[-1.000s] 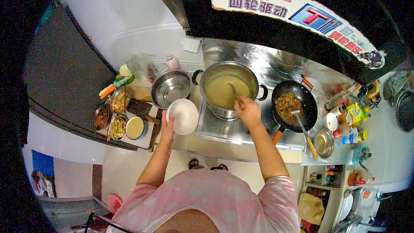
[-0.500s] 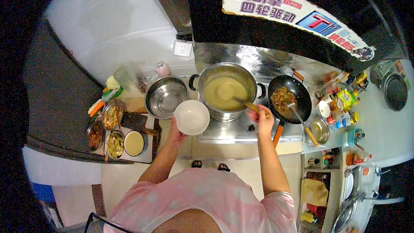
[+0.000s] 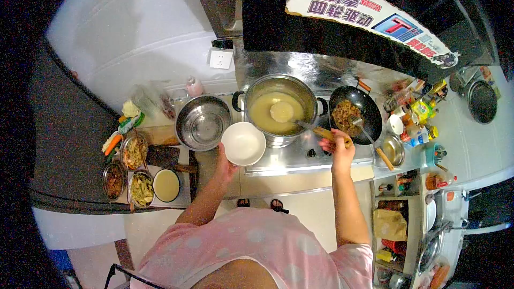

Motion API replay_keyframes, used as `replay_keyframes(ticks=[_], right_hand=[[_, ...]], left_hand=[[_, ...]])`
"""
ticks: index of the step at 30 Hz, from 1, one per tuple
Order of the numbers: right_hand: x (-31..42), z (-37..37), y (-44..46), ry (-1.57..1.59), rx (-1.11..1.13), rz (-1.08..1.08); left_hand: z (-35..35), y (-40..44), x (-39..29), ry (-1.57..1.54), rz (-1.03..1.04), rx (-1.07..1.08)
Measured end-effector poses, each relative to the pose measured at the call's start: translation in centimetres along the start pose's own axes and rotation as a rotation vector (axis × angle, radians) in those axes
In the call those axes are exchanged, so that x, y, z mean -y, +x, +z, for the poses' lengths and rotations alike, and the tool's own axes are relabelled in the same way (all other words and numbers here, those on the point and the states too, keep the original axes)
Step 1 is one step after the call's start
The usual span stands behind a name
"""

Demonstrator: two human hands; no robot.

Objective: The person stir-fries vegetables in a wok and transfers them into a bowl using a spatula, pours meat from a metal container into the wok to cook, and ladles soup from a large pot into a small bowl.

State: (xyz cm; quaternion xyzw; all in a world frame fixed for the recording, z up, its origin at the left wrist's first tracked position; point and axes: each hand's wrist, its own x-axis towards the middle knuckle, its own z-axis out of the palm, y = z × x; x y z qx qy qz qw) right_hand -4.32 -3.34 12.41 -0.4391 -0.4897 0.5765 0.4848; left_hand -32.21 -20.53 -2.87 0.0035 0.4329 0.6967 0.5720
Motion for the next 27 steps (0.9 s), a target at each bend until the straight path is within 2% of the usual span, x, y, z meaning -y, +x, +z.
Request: replay_keyframes(ticks=[7, 10, 16, 21, 23, 25, 27], right_hand=[[3.2, 1.3, -1.5, -0.026, 0.039, -0.043], [4.8, 1.9, -2.5, -0.041, 0.071, -0.06], [6.0, 2.5, -4.3, -0.064, 0.141, -0.013], [3.9, 2.8, -5.6, -0.087, 0.246, 0.06], [2.6, 2.7, -6.5, -0.084, 0.383, 0.084], [1.5, 2.5, -7.5, -0.153, 0.526, 0.028], [1.9, 2.1, -7.3, -0.424, 0.69, -0.305]], left_hand=[[-1.0, 0.8, 0.3, 0.003, 0.047, 0.128], [-1.0, 1.2, 0.5, -0.042, 0.038, 0.02], [0.4, -0.4, -0.6, 0.024, 0.028, -0.045], [-1.1, 1.1, 0.1, -0.047, 0.035, 0.0], [-0.6, 0.4, -0.3, -0.043, 0.055, -0.003], [-0.4, 0.3, -0.4, -0.058, 0.075, 0.014], [-1.0, 0.7, -0.3, -0.086, 0.075, 0.032]])
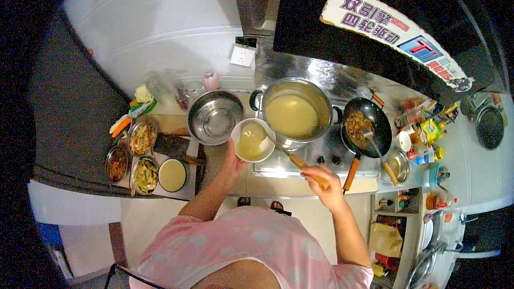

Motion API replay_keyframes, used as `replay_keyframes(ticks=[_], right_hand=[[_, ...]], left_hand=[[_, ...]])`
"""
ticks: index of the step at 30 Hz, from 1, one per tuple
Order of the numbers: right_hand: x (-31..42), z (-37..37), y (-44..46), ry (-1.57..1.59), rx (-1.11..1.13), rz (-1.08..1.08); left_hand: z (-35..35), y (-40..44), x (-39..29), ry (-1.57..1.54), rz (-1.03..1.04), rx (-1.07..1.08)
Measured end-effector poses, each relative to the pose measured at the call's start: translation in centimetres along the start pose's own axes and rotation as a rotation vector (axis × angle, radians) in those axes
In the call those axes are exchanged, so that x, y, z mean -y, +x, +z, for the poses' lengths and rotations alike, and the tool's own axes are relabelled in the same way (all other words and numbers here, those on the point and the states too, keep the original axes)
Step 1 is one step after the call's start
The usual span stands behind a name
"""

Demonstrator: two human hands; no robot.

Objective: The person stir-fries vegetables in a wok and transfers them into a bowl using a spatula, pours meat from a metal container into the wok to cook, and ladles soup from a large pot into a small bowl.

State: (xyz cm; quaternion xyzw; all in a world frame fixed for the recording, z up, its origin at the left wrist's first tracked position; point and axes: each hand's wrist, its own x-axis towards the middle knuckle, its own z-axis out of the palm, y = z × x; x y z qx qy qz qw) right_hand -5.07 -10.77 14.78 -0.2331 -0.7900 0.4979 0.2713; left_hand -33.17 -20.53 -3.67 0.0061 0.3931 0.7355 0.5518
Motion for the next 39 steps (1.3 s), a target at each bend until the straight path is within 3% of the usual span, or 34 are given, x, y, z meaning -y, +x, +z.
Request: replay_keyframes(ticks=[1, 4, 7, 11, 14, 18, 22, 24, 26, 27, 29, 32, 35, 39], right_hand=[[0.3, -0.3, 0.0, -0.173, 0.071, -0.129], [1.5, -0.7, -0.5, -0.262, 0.103, -0.236], [1.7, -0.8, -0.3, -0.278, 0.126, -0.212], [-0.9, -0.7, -0.6, 0.365, -0.202, 0.185], [-0.5, -1.9, 0.6, 0.612, -0.411, 0.314], [-2.7, -3.6, 1.4, 0.659, -0.524, 0.336], [-4.9, -3.1, 3.4, 0.394, -0.457, 0.203], [-6.1, -2.0, 4.1, -0.097, -0.364, 0.095], [-7.9, -1.5, 5.2, -0.542, -0.326, -0.197], [-8.6, -1.2, 5.7, -0.528, -0.336, -0.199], [-10.3, -0.7, 6.6, -0.497, -0.352, -0.203], [-14.4, 0.2, 7.4, -0.249, -0.383, 0.035], [-13.7, 0.6, 8.0, 0.312, -0.496, 0.199], [-12.8, -0.4, 8.0, 0.573, -0.622, 0.368]], left_hand=[[-0.3, 0.2, 0.1, -0.014, -0.001, 0.009], [-0.7, 0.4, 0.3, -0.025, -0.012, -0.047], [-0.7, 0.5, 0.3, -0.031, -0.019, -0.046], [-0.3, 0.5, 0.2, 0.002, 0.008, -0.039], [-0.5, 0.4, 0.3, 0.027, 0.004, -0.052], [-0.4, 0.2, 0.5, 0.048, 0.032, -0.019], [-0.3, -0.1, 0.1, 0.059, -0.001, -0.064], [-1.8, 0.8, 0.8, 0.048, -0.002, -0.03], [-2.2, 1.0, 1.1, 0.036, -0.008, -0.018], [-1.8, 0.7, 0.8, 0.029, -0.011, -0.022], [-1.2, 0.0, 0.3, 0.022, -0.014, -0.02], [-0.7, -0.9, -0.1, 0.045, -0.007, -0.022], [-1.1, -1.1, 0.1, 0.095, -0.009, -0.051], [-1.5, -0.8, 0.5, 0.108, -0.028, -0.029]])
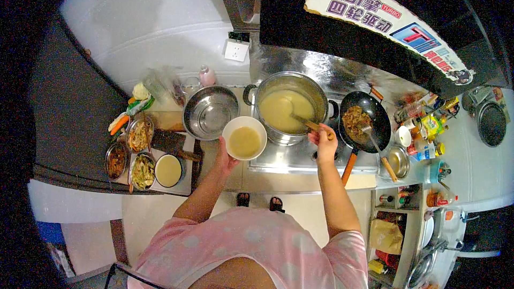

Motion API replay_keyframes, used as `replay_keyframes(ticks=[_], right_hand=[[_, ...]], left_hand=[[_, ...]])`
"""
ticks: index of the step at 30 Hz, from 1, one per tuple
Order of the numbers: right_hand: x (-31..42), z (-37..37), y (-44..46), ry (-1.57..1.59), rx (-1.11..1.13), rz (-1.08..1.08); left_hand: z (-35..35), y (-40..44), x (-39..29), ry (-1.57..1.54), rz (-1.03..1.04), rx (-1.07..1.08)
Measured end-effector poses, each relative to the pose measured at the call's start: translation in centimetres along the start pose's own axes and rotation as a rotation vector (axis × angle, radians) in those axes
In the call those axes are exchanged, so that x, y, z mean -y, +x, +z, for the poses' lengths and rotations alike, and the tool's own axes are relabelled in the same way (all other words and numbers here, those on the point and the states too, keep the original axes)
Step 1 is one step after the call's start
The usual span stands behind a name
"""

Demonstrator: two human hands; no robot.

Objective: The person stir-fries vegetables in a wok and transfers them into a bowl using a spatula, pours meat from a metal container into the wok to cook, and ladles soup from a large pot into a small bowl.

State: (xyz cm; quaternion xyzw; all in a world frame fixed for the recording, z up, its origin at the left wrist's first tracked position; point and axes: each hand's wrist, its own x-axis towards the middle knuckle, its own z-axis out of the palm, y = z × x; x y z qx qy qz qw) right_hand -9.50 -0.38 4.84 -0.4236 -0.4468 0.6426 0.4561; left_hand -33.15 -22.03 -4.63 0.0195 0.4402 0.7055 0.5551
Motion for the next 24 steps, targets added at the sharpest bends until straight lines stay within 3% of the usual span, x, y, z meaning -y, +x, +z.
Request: replay_keyframes(ticks=[4, 24], right_hand=[[0.9, -1.2, -0.2, 0.058, -0.03, 0.068], [12.1, -0.6, -6.4, -0.142, 0.063, -0.114]], left_hand=[[0.4, -0.1, 0.1, 0.015, 0.011, -0.003], [2.7, -0.4, 0.7, -0.049, -0.015, -0.016]])
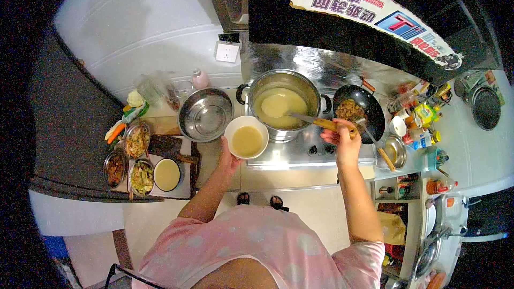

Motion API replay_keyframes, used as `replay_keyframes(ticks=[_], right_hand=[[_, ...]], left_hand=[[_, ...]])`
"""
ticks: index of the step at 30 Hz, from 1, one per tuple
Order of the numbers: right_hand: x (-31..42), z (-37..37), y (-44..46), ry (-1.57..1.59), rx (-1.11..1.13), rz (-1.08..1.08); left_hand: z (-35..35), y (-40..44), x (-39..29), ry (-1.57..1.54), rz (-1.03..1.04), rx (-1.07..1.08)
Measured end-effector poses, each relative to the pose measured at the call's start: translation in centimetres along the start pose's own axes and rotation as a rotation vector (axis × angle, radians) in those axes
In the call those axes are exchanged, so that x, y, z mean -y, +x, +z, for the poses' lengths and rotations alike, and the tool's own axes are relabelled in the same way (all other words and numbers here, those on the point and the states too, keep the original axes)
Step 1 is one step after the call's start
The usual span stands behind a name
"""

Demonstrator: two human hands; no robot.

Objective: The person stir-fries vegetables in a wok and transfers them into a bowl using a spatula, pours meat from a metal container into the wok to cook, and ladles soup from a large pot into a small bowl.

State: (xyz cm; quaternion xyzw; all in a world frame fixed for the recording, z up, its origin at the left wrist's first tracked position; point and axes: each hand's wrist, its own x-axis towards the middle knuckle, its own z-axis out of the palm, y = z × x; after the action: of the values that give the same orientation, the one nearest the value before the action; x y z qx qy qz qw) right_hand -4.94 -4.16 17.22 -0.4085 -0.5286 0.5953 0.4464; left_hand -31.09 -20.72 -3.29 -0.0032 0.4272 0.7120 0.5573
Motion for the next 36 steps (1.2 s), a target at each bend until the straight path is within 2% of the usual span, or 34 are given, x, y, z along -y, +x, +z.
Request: replay_keyframes(ticks=[7, 10, 13, 14, 17, 18, 22, 25, 28, 31, 36], right_hand=[[2.8, 1.0, -2.7, -0.049, 0.07, 0.012], [1.7, 1.2, -3.7, -0.024, 0.133, 0.049], [-0.4, 1.9, -4.8, -0.047, 0.209, 0.113], [-1.3, 1.8, -5.1, -0.021, 0.293, 0.138], [-3.7, 1.5, -6.5, -0.298, 0.509, -0.062], [-2.3, 1.7, -6.7, -0.549, 0.63, -0.34], [-0.8, 1.5, -7.3, -0.688, 0.735, -0.563], [-0.7, 1.4, -7.2, -0.611, 0.716, -0.49], [-2.5, 0.7, -6.4, -0.353, 0.566, -0.287], [-1.7, 0.9, -6.1, 0.034, 0.214, 0.105], [-1.2, -0.5, -3.9, 0.226, 0.053, 0.188]], left_hand=[[-0.7, 0.3, -0.1, 0.033, -0.013, 0.04], [-1.6, 1.1, 0.2, -0.005, 0.004, 0.103], [-2.2, 1.0, 0.3, -0.004, 0.013, 0.067], [-2.4, 0.9, 0.2, -0.003, 0.008, 0.077], [-3.1, 1.2, 0.0, -0.01, 0.012, 0.095], [-3.4, 1.6, 0.2, -0.017, 0.024, 0.092], [-3.1, 0.8, -0.4, -0.028, 0.039, 0.093], [-3.0, 1.1, -0.3, -0.04, 0.045, 0.095], [-2.9, 1.2, -0.5, -0.05, 0.067, 0.111], [-2.0, 0.5, -0.9, -0.052, 0.065, 0.079], [-2.9, 1.4, -0.7, -0.02, 0.03, 0.107]])
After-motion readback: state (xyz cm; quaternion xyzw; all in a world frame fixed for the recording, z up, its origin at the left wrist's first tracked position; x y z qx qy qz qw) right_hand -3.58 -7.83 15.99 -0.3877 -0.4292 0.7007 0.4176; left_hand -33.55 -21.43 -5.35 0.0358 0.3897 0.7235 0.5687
